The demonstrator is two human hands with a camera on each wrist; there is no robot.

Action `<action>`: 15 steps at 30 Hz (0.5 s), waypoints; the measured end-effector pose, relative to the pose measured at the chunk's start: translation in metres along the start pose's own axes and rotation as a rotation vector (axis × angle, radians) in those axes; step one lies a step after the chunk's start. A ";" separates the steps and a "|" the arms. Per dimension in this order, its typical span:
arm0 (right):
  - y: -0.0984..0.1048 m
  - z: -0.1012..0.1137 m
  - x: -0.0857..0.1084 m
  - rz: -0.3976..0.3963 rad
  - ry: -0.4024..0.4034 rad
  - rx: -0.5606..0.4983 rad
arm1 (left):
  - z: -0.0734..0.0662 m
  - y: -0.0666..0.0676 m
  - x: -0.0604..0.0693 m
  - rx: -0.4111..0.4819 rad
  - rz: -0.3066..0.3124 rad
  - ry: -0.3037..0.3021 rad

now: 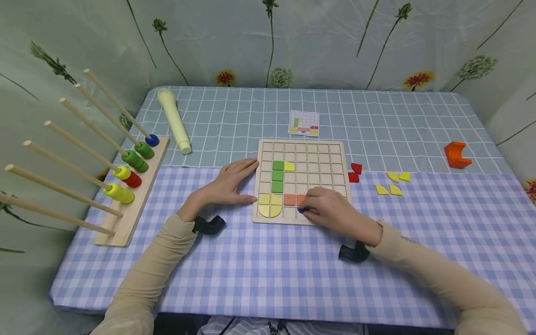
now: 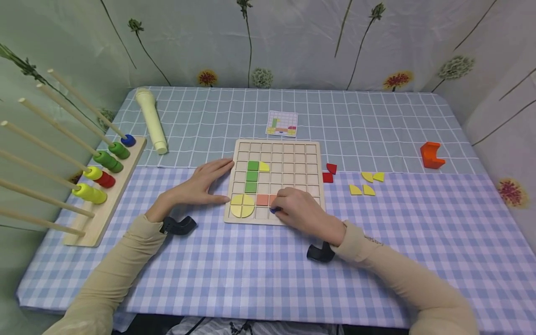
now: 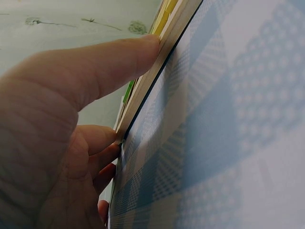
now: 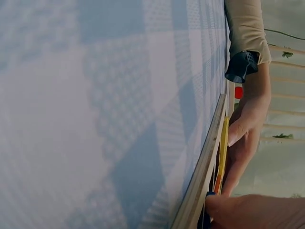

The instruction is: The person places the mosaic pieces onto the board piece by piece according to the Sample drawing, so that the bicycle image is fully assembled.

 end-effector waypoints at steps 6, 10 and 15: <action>0.010 -0.008 0.003 -0.027 -0.010 -0.021 | 0.001 -0.002 0.001 0.001 0.002 0.002; 0.024 -0.021 0.009 -0.096 0.038 0.011 | 0.001 -0.002 0.001 0.005 -0.001 -0.001; 0.046 -0.038 0.021 -0.192 0.130 0.064 | 0.001 -0.001 0.000 0.004 0.003 0.005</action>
Point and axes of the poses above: each hand's wrist, its own x-axis away from the middle knuckle, its own y-axis out of the back of the hand, z = x × y, the point moved 8 cm from there along -x, towards the middle knuckle, and after that the axes turned 6 degrees about -z, right-handed, at the moved point
